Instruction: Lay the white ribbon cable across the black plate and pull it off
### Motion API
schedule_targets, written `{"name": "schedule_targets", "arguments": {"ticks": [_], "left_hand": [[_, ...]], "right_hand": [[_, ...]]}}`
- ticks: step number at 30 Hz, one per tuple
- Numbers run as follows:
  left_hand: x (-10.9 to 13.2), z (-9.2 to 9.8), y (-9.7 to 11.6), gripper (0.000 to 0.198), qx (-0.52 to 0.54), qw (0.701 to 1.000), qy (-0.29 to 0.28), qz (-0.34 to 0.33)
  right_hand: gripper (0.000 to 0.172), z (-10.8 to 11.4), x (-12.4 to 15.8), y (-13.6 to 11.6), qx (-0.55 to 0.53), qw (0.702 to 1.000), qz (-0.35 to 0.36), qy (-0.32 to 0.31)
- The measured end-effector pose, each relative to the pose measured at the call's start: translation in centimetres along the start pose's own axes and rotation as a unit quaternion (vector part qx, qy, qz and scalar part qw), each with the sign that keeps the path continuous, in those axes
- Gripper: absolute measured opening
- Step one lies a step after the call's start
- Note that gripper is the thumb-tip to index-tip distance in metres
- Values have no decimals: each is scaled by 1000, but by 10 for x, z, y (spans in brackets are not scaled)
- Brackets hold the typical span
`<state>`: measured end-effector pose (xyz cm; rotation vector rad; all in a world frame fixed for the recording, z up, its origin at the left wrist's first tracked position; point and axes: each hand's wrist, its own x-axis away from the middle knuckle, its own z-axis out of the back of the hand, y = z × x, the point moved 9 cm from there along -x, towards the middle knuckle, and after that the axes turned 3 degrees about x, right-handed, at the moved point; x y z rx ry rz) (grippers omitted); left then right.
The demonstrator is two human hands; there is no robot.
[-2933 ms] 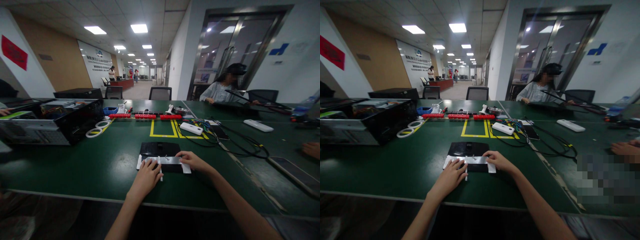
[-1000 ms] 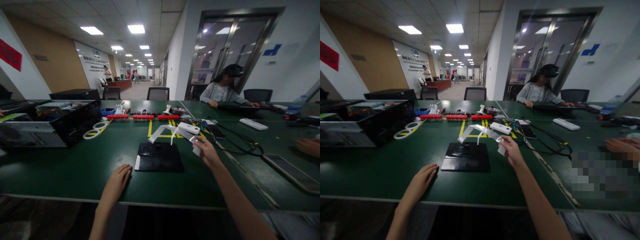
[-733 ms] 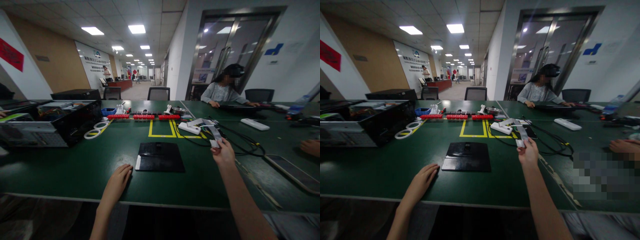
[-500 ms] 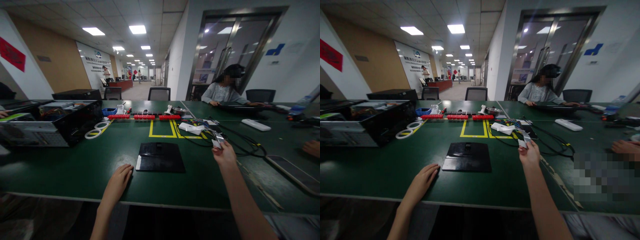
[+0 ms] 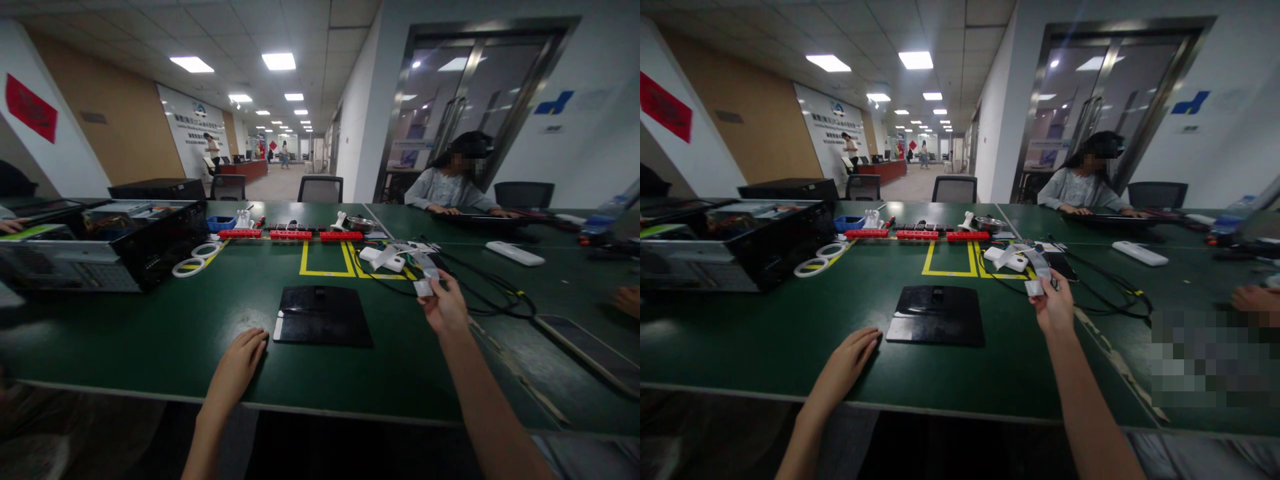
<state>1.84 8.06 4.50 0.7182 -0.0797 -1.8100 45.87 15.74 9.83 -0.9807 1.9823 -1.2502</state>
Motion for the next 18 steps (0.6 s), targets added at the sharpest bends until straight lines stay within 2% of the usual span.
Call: {"name": "schedule_targets", "arguments": {"ticks": [5, 10, 15, 18], "left_hand": [[0, 2, 0, 30, 1, 1000, 6, 4], [0, 2, 2, 30, 4, 1000, 8, 0], [0, 1, 1, 30, 7, 1000, 11, -5], [0, 1, 1, 30, 7, 1000, 14, -6]], "right_hand": [[49, -32, 15, -6, -19, 990, 4, -139], [37, -57, 42, -6, 14, 956, -3, -293], [36, -66, 59, 9, 28, 925, -61, -374], [38, -71, 65, 28, 92, 899, -122, -411]]}}
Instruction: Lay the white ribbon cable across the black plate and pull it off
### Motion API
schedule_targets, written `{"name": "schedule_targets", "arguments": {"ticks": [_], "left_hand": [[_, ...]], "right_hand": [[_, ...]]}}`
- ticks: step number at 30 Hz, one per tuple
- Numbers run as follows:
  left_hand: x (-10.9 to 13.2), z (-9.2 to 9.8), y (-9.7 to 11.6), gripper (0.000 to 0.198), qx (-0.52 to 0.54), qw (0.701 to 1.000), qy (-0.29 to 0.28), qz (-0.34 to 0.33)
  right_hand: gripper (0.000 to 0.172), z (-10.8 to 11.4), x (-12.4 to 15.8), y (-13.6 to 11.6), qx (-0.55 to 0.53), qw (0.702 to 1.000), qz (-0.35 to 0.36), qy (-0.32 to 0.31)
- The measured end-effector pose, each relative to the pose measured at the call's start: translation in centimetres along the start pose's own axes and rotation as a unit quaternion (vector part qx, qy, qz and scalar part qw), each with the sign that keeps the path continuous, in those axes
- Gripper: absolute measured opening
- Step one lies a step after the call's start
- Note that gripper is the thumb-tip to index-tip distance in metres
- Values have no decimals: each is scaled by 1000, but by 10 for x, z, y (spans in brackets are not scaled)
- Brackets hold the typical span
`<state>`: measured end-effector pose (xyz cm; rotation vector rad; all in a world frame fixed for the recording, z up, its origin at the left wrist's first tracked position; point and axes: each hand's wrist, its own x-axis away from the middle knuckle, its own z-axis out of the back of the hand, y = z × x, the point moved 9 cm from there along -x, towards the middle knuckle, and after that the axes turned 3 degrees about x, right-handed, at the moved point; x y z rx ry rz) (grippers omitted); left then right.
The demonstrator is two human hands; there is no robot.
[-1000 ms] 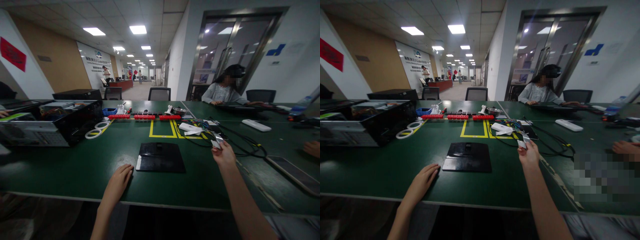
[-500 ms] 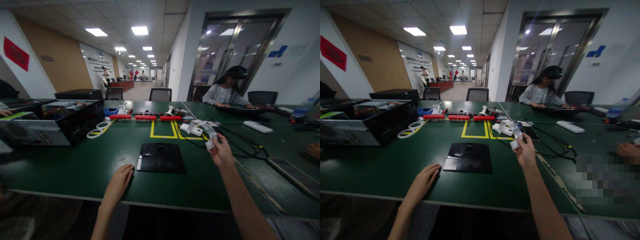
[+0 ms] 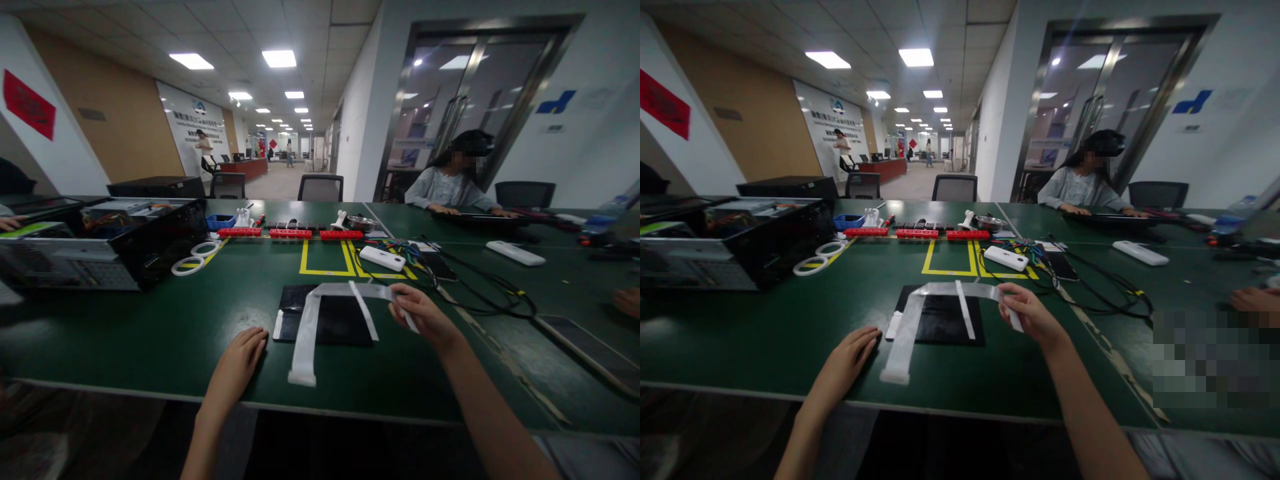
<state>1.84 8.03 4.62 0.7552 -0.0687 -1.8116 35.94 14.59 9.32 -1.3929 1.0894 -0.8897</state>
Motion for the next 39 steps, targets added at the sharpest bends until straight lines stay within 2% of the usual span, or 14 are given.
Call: {"name": "schedule_targets", "arguments": {"ticks": [3, 5, 9, 16, 19, 22, 26, 29, 33, 39], "left_hand": [[0, 0, -1, 29, -4, 1000, 0, 3], [0, -1, -2, 29, -7, 1000, 0, 5], [0, -1, -1, 29, -7, 1000, 2, -2], [-1, 1, 1, 28, -18, 1000, 12, -17], [-3, 4, 13, 28, -21, 999, 25, -41], [-6, 3, 35, 30, -9, 997, 14, -71], [-13, -11, 73, 33, -1, 993, -29, -117], [-19, -26, 91, 38, -19, 988, -70, -133], [-24, -40, 98, 42, -48, 986, -100, -128], [-25, -49, 101, 47, -72, 984, -121, -113]], "right_hand": [[40, -11, -4, 21, 78, 992, -86, -39], [40, -19, -6, 30, 134, 982, -116, -63], [41, -29, -10, 43, 226, 962, -125, -82], [41, -33, -18, 55, 304, 941, -116, -89], [38, -33, -20, 57, 331, 933, -109, -87], [35, -33, -22, 57, 350, 928, -99, -85], [33, -34, -22, 55, 349, 929, -80, -87], [33, -35, -22, 54, 351, 929, -75, -90], [36, -36, -22, 53, 346, 931, -73, -90], [34, -34, -24, 55, 353, 929, -67, -83]]}}
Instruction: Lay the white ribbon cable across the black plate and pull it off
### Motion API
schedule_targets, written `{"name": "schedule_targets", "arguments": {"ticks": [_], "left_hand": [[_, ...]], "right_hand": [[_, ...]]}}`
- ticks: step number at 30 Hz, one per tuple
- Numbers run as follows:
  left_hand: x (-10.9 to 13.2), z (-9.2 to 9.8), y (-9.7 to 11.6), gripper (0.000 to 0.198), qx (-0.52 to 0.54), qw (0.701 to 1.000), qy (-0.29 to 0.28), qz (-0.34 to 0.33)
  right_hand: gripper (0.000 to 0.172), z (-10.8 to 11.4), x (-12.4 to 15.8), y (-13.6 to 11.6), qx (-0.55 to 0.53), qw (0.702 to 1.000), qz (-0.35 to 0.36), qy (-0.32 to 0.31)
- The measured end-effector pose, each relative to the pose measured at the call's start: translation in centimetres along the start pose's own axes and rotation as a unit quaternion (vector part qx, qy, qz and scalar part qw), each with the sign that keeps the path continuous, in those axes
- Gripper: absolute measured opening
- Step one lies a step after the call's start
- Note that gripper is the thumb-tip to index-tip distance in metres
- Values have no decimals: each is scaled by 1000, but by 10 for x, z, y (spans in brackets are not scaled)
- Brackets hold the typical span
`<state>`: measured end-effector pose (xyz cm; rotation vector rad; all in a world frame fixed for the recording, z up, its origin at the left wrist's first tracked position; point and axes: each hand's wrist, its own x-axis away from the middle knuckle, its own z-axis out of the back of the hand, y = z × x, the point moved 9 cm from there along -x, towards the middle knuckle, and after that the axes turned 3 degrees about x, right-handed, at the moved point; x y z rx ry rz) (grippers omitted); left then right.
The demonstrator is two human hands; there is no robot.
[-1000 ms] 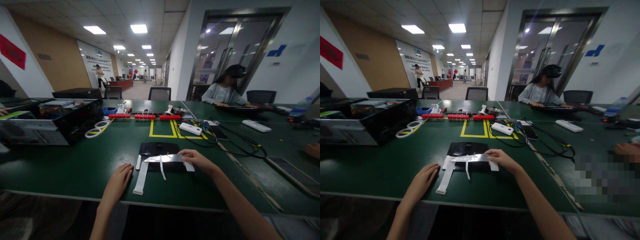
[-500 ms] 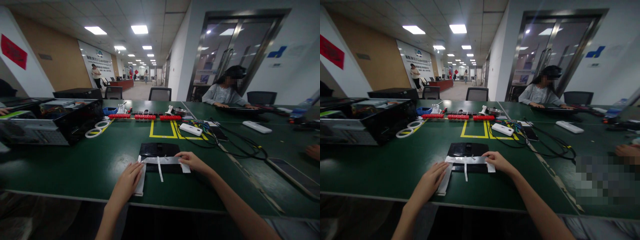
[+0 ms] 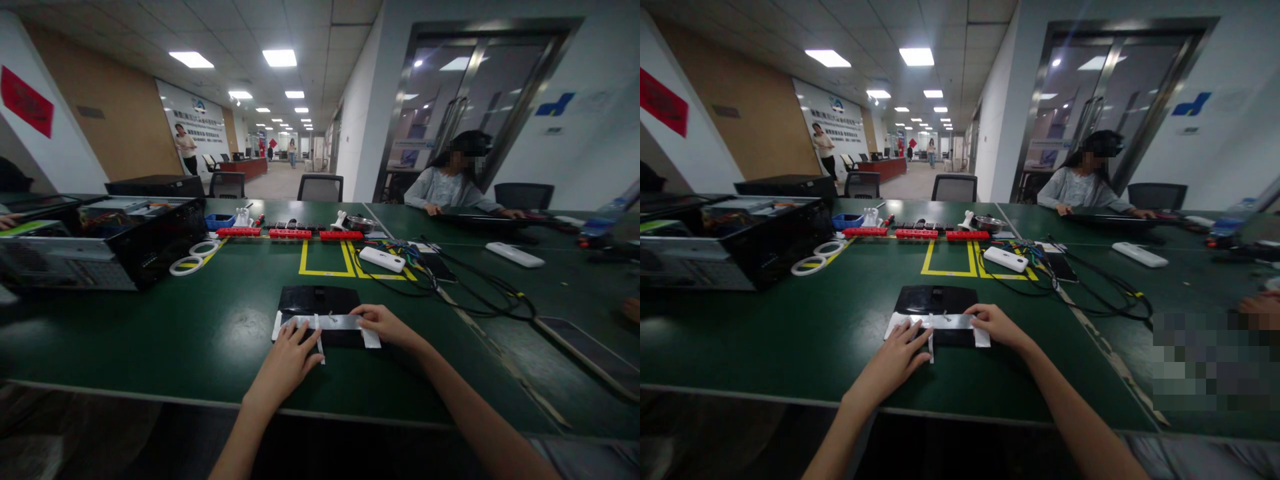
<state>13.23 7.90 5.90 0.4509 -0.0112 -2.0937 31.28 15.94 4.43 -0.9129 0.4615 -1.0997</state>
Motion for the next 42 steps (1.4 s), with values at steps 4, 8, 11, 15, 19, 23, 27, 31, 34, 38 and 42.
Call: {"name": "schedule_targets", "arguments": {"ticks": [4, 8, 11, 15, 19, 23, 27, 31, 34, 38, 42], "left_hand": [[-1, -3, 4, 51, -23, 1000, 9, 6], [-3, -5, 7, 52, -38, 999, 27, 18], [-3, -6, 9, 51, -41, 998, 32, 29], [-3, -8, 9, 52, -53, 997, 32, 42], [-2, -9, 8, 50, -46, 997, 34, 46], [-3, -7, 6, 49, -30, 998, 19, 50], [-3, -8, 5, 50, -14, 999, 2, 48], [-1, -8, -2, 57, 33, 998, -6, 47], [3, 2, -11, 56, 78, 996, -3, 40], [18, 30, -43, 42, 105, 991, 54, 66], [43, 43, -87, 35, 96, 981, 114, 122]], "right_hand": [[35, -1, 0, -1, 0, 1000, -1, -3], [36, -1, 1, -2, 1, 1000, 6, -4], [35, -1, 0, -1, 7, 1000, 11, -6], [33, -1, -1, -1, 15, 1000, 22, -5], [33, -1, 1, -3, 21, 1000, 14, -2], [33, -1, 2, -4, 19, 1000, 11, -4], [33, -2, -1, -1, 23, 999, 20, -13], [33, -1, -3, 0, 23, 999, 31, -6], [33, -1, -1, -2, 19, 1000, 14, -9], [31, 0, 3, -8, 25, 1000, 5, -8], [32, 0, 3, -8, 26, 1000, 3, -6]]}}
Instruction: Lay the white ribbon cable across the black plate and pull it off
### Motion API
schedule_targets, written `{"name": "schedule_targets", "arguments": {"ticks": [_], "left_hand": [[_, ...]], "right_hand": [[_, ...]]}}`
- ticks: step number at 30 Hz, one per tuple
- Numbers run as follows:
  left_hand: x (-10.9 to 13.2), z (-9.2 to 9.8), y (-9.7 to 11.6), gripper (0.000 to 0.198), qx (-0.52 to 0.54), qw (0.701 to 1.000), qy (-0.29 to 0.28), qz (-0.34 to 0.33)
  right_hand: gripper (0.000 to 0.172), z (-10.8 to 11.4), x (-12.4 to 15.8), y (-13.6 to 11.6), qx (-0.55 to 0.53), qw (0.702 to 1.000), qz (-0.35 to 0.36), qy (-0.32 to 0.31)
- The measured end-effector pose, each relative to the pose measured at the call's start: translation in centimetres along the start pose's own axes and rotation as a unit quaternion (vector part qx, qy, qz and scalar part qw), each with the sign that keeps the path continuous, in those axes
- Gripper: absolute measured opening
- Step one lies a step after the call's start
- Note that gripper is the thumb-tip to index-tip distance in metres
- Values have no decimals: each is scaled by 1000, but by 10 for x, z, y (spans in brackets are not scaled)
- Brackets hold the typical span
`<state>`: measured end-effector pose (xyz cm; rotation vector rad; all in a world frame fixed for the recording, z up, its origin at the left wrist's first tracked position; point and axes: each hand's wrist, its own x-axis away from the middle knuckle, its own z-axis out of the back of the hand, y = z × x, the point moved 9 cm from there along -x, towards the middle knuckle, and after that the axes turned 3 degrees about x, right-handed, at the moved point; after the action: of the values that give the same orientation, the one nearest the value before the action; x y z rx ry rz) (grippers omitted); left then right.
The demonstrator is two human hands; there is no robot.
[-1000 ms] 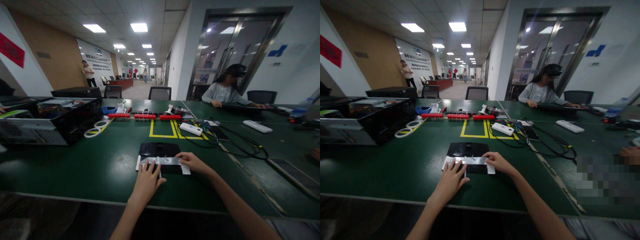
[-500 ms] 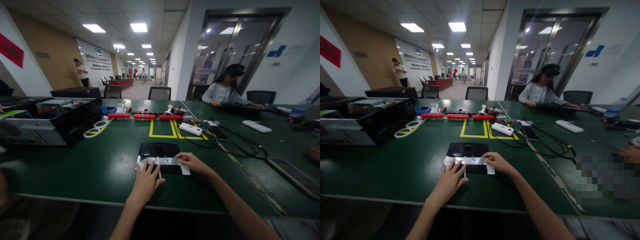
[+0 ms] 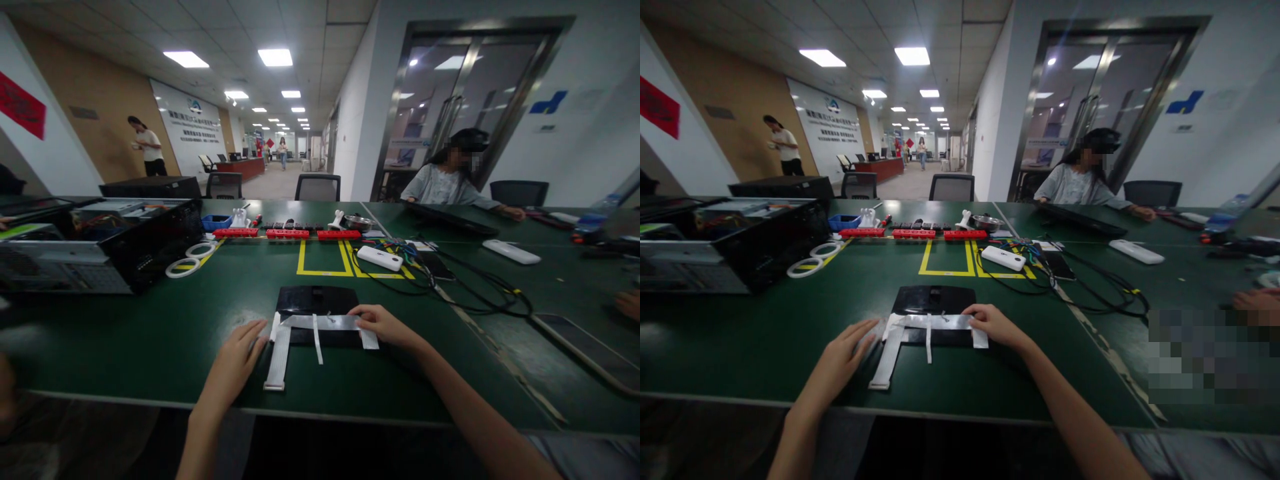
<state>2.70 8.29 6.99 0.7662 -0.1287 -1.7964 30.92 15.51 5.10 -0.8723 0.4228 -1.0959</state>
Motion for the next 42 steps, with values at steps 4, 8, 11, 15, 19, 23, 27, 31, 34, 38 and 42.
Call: {"name": "schedule_targets", "arguments": {"ticks": [4, 8, 11, 15, 19, 23, 27, 31, 34, 38, 42], "left_hand": [[12, 0, -30, 33, -30, 999, 32, 15], [16, -10, -34, 32, -48, 999, 21, -2], [17, -12, -32, 31, -58, 998, 15, -9], [17, -11, -31, 30, -60, 998, 15, -9], [17, -12, -32, 32, -63, 998, 10, -11], [17, -12, -31, 31, -61, 998, 14, -11], [17, -11, -31, 31, -61, 998, 10, -7], [18, -11, -31, 32, -57, 998, 4, -3], [18, -10, -31, 32, -54, 999, 6, -5], [18, -10, -31, 33, -52, 999, 4, -1], [18, -10, -32, 32, -51, 999, 2, 3]], "right_hand": [[32, -1, -1, 2, -5, 1000, -2, -2], [30, 0, 0, 1, 1, 1000, -6, -1], [30, -1, 1, -1, -6, 1000, -6, -7], [31, 0, 3, -3, -43, 999, 3, -4], [37, 8, 5, -4, -96, 995, 9, 19], [39, 32, 10, -4, -163, 981, 18, 101], [45, 70, 23, 6, -260, 932, 25, 251], [51, 103, 42, 25, -357, 843, 40, 401], [48, 120, 58, 40, -396, 776, 44, 489], [38, 131, 76, 61, -435, 700, 14, 566], [30, 134, 83, 71, -458, 670, -8, 584]]}}
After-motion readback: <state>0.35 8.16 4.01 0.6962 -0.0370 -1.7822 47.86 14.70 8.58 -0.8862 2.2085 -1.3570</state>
